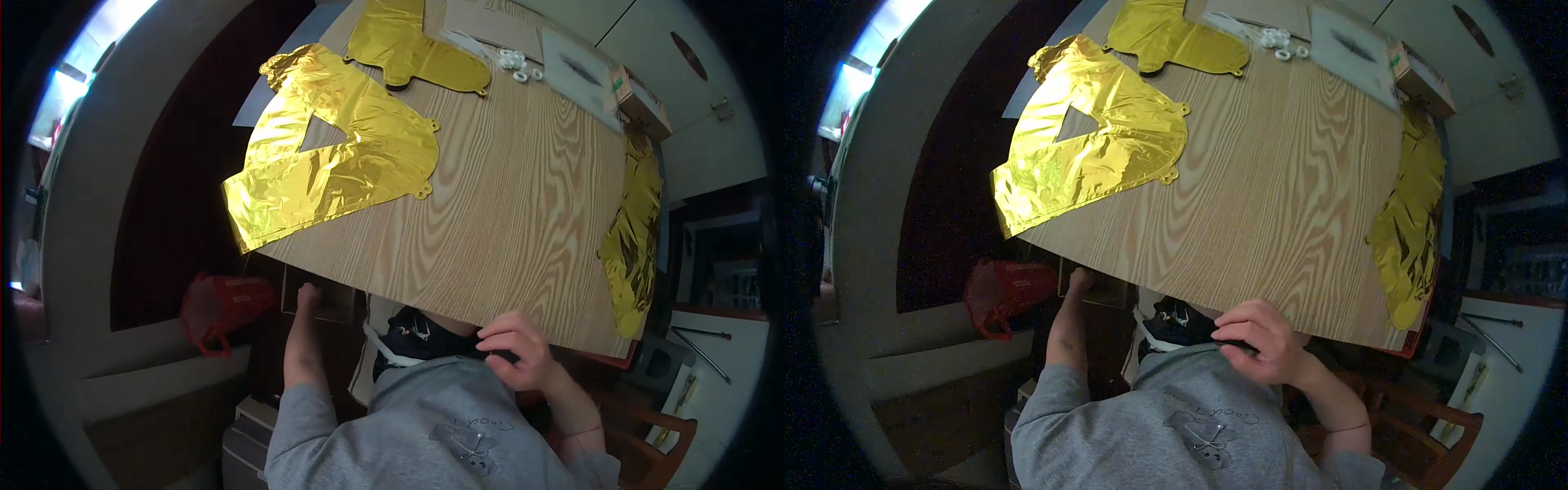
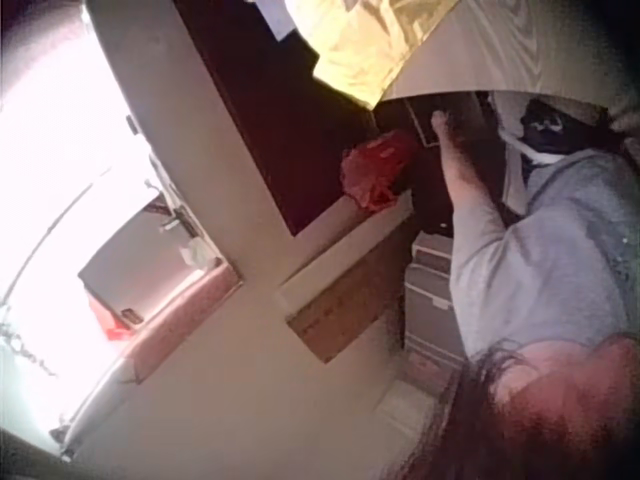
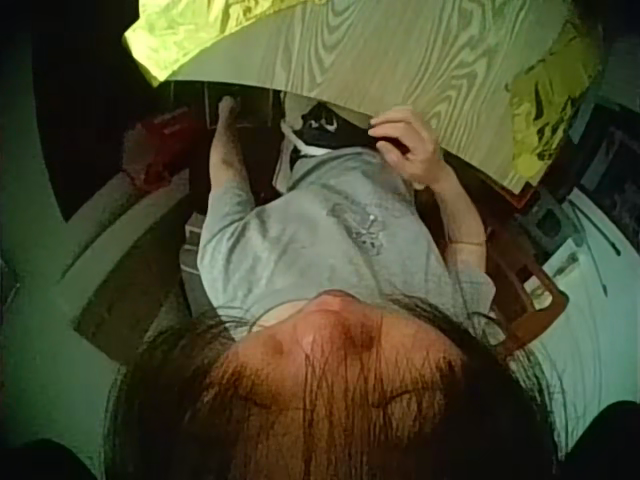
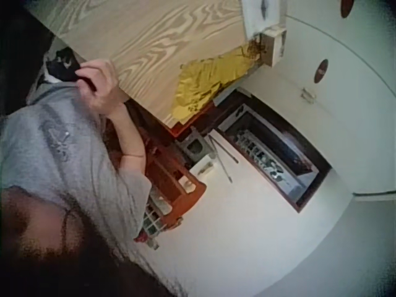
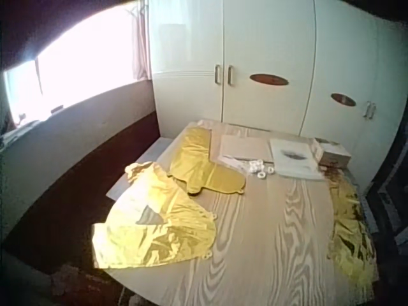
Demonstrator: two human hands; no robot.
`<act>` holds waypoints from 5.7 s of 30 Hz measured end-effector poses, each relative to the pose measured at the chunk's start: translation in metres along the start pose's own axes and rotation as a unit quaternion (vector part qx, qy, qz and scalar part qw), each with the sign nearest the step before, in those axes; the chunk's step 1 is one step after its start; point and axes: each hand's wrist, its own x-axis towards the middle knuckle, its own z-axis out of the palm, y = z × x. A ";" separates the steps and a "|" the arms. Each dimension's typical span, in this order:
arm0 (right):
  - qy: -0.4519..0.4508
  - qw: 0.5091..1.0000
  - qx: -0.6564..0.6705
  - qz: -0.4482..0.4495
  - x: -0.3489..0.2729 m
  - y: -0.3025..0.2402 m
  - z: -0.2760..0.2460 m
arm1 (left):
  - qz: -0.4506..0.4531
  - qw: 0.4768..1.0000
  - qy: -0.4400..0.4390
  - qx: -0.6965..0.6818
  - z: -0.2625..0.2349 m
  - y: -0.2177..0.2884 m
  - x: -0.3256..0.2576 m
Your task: Fold gold foil sheets and prepare them for packaging.
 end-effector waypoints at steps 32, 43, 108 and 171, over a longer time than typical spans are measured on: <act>-0.078 0.779 0.589 -0.200 0.049 -0.155 -0.121 | 0.413 0.822 0.382 -0.089 -0.353 0.248 -0.248; -0.091 0.884 0.442 -0.126 0.052 -0.062 -0.113 | 0.373 0.862 0.336 0.069 -0.340 0.316 -0.200; -0.150 0.987 -0.061 0.011 0.235 0.155 -0.001 | 0.394 0.777 0.133 -0.472 -0.344 0.296 -0.164; 0.070 0.962 -0.251 -0.076 0.176 0.144 0.009 | 0.247 0.611 0.140 -0.739 -0.355 0.279 -0.141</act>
